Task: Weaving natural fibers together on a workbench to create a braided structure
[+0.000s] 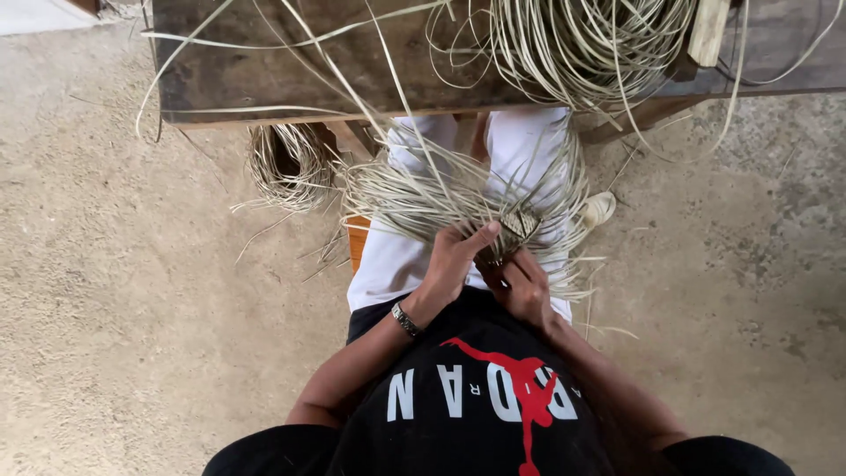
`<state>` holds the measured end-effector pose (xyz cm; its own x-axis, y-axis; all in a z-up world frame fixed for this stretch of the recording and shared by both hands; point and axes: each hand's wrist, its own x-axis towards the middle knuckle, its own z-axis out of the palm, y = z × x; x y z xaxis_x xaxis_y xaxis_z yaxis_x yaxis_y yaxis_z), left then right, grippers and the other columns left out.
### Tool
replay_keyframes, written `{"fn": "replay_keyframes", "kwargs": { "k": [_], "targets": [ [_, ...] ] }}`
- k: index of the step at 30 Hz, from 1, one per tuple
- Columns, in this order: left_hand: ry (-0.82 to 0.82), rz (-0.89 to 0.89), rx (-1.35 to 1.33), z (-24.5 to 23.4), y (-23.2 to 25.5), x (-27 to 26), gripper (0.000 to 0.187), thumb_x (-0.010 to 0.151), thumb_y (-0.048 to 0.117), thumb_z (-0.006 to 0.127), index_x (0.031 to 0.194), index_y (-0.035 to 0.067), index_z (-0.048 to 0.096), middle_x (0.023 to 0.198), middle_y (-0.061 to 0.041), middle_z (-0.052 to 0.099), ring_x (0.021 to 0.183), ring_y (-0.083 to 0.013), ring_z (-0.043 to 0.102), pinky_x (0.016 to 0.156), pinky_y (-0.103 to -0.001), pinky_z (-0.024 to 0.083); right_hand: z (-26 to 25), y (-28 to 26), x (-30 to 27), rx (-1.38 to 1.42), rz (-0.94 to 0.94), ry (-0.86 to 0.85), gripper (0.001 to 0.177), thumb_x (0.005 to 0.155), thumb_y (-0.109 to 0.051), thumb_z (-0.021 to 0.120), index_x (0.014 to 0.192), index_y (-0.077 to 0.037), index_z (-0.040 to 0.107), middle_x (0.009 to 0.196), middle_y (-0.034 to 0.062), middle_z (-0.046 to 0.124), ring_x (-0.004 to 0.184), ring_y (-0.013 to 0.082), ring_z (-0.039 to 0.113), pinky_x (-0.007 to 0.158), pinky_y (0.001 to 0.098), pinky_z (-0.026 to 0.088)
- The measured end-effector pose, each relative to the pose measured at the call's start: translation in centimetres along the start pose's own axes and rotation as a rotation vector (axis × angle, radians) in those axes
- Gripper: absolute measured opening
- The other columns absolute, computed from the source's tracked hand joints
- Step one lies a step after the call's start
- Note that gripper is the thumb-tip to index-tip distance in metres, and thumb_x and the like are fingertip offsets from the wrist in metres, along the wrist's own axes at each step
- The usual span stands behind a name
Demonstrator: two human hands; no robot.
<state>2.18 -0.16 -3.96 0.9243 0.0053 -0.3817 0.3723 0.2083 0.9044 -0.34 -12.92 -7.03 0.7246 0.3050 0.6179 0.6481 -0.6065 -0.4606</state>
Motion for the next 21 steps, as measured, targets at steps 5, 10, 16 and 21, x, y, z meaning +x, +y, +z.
{"fn": "replay_keyframes", "kwargs": {
  "k": [5, 10, 16, 21],
  "targets": [
    [0.181, 0.097, 0.042, 0.5, 2.7, -2.4, 0.042, 0.073, 0.033, 0.079, 0.055, 0.004, 0.055, 0.042, -0.004, 0.046, 0.043, -0.0052, 0.040, 0.043, -0.026, 0.036, -1.5, -1.9, 1.7, 0.168, 0.176, 0.064, 0.025, 0.075, -0.023, 0.076, 0.065, -0.011, 0.056, 0.067, 0.0058, 0.049, 0.056, 0.0277, 0.051, 0.052, 0.0330, 0.046],
    [0.276, 0.189, -0.047, 1.7, 2.6, -2.9, 0.021, 0.069, 0.013, 0.081, 0.073, -0.003, 0.068, 0.060, -0.014, 0.064, 0.061, -0.0104, 0.057, 0.051, -0.028, 0.046, -3.6, -1.2, 5.0, 0.226, 0.177, 0.063, 0.007, 0.085, -0.012, 0.066, 0.080, -0.007, 0.067, 0.075, 0.0064, 0.058, 0.069, 0.0257, 0.058, 0.068, 0.0319, 0.048],
    [0.317, 0.254, -0.157, 2.2, 1.6, -2.3, 0.016, 0.071, 0.001, 0.077, 0.078, -0.009, 0.066, 0.064, -0.019, 0.063, 0.068, -0.0180, 0.060, 0.057, -0.031, 0.049, -3.9, -0.9, 9.3, 0.324, 0.237, -0.115, 0.006, 0.085, 0.000, 0.063, 0.083, -0.004, 0.067, 0.077, 0.0107, 0.061, 0.072, 0.0332, 0.062, 0.064, 0.0382, 0.049],
    [0.310, 0.369, -0.138, 2.1, -1.5, -1.1, 0.011, 0.071, 0.001, 0.076, 0.074, -0.006, 0.067, 0.056, -0.016, 0.060, 0.066, -0.0175, 0.058, 0.051, -0.027, 0.044, -4.3, -1.1, 10.6, 0.469, 0.301, -0.274, 0.009, 0.080, -0.006, 0.068, 0.081, -0.013, 0.072, 0.076, 0.0043, 0.059, 0.070, 0.0232, 0.061, 0.066, 0.0307, 0.048]
  ]
}}
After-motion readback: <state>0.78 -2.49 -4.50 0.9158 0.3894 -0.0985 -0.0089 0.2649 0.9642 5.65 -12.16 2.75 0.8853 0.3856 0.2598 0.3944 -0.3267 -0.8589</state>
